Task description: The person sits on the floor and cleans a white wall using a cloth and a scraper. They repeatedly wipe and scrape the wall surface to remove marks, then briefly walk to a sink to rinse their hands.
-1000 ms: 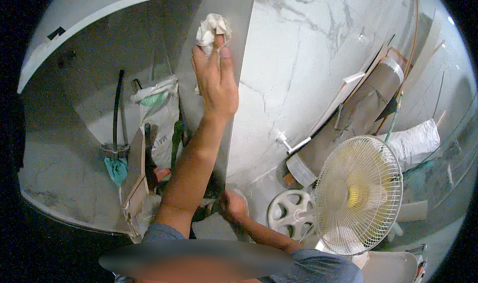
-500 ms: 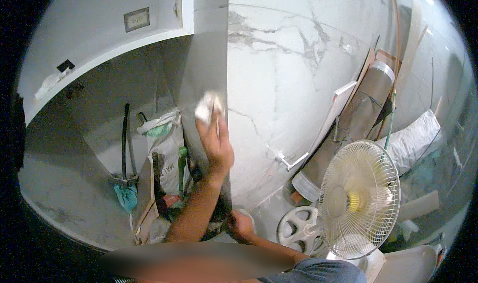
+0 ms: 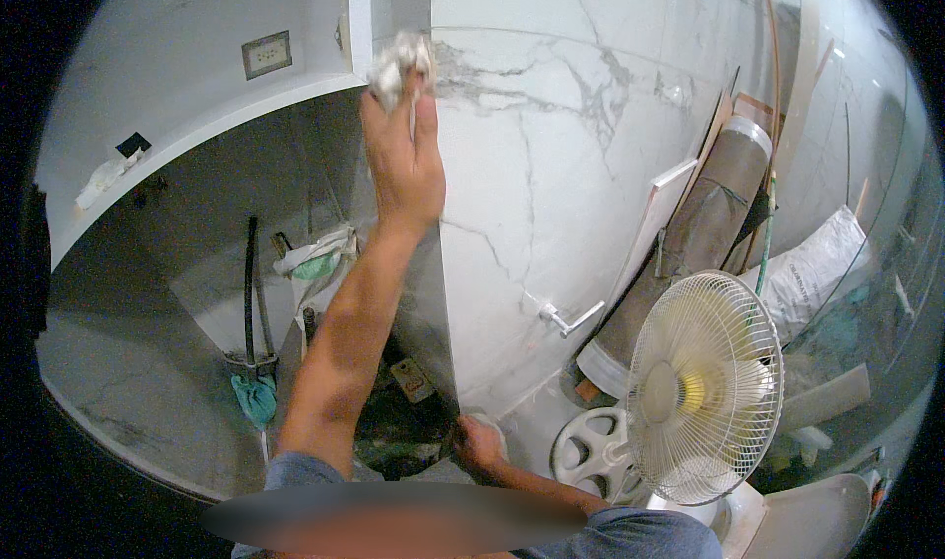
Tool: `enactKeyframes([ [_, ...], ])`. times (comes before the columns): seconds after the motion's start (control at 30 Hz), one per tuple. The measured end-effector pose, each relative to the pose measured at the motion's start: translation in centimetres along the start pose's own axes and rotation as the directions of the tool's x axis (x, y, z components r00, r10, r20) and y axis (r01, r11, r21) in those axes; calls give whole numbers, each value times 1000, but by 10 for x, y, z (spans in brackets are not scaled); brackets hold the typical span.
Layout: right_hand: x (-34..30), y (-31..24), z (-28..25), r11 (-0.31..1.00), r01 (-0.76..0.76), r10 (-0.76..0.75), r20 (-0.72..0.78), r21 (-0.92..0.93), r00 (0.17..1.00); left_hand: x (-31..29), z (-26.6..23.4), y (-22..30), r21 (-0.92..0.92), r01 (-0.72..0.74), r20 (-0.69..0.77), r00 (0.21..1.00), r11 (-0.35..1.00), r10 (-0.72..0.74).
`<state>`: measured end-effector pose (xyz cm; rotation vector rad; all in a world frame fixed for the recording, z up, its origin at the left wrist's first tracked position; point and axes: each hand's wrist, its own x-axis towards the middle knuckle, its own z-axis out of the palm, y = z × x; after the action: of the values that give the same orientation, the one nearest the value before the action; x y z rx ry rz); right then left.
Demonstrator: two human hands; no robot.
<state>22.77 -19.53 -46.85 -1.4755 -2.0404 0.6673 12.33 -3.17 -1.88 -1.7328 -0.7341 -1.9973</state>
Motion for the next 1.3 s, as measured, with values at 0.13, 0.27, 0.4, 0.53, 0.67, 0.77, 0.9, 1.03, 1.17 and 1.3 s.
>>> enactKeyframes([
  [0.13,-5,-6,-6,1000,13,-13,-15,-7,1000,3,-3,2,49,-44,5,999,998,44],
  [0.27,-2,-4,2,998,60,-60,-11,-22,998,82,0,9,47,-120,-61,991,992,123],
  [0.4,-1,-14,0,999,-35,36,19,-21,999,82,-6,20,124,-73,-29,997,990,77],
  [0.53,-4,-12,-2,999,-42,43,-36,12,998,-15,-24,1,256,-16,117,993,966,-14],
  [0.67,1,10,0,961,-19,117,-343,276,932,-86,-87,32,110,170,354,914,979,-198],
  [0.77,18,23,-43,761,69,298,-441,645,847,-124,-148,69,-160,327,427,874,931,-234],
  [0.9,66,-90,-209,664,376,155,-611,646,776,-180,-225,65,-217,739,876,436,637,-207],
  [1.03,93,-192,-353,757,628,-317,-742,177,591,-291,-258,2,329,858,944,-281,394,-176],
  [1.17,119,-298,-435,674,571,-706,-634,-468,315,-411,-300,-61,536,834,801,-551,-131,-234],
  [1.3,126,-362,-459,622,353,-771,-466,-699,435,-546,-330,-107,440,789,749,-586,-428,-310],
])
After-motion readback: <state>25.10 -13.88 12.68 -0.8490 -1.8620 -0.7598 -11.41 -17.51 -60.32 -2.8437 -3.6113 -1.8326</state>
